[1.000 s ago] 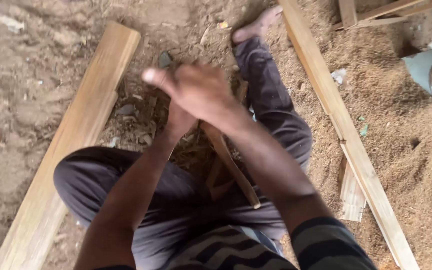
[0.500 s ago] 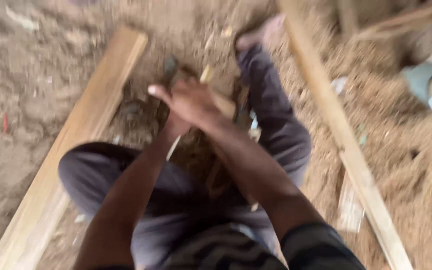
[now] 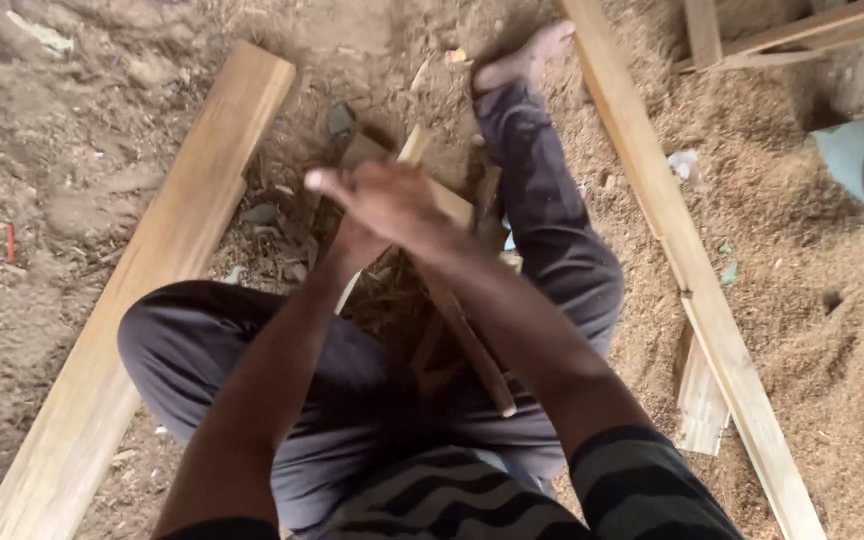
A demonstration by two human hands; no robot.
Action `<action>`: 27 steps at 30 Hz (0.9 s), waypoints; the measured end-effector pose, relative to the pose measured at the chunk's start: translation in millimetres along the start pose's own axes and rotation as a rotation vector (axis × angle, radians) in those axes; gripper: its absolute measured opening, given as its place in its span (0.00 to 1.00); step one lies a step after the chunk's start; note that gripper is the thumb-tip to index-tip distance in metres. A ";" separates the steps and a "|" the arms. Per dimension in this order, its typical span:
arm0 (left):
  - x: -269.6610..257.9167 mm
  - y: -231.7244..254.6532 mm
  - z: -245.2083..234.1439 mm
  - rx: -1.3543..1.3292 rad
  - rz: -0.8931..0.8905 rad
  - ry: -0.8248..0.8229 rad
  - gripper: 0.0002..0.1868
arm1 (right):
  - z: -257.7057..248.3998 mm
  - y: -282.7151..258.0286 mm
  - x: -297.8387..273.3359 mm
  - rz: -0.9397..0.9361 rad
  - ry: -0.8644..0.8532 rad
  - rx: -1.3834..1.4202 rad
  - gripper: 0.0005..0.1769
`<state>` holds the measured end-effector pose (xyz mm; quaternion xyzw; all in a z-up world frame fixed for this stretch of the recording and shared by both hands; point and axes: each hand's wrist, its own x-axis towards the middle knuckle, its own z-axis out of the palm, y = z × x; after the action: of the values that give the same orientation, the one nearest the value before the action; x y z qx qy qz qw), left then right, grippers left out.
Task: Chiseling a mortise into a piece of wood while sitting on the floor.
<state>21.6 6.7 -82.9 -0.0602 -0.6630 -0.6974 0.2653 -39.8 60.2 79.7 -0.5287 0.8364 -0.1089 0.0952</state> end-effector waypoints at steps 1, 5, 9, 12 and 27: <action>13.1 9.0 -0.5 0.001 0.010 0.002 0.13 | -15.6 5.9 4.0 -0.004 0.005 -0.007 0.46; 44.5 57.0 -3.1 0.135 -0.156 0.130 0.12 | -71.8 18.4 -4.3 -0.130 0.274 0.200 0.47; 72.9 98.0 -9.9 0.294 -0.036 0.238 0.05 | -115.9 13.9 -30.5 -0.089 0.314 0.537 0.46; 74.7 112.6 -3.0 0.165 -0.083 0.222 0.07 | -108.8 28.6 -26.5 -0.069 0.269 0.710 0.45; 46.6 64.4 16.1 0.370 -0.159 0.089 0.16 | -57.4 1.7 27.1 -0.191 0.220 -0.157 0.36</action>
<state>6.6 9.8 -3.3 0.0730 -0.7702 -0.5842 0.2451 -68.5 41.1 133.0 -0.5964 0.7937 -0.1091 -0.0492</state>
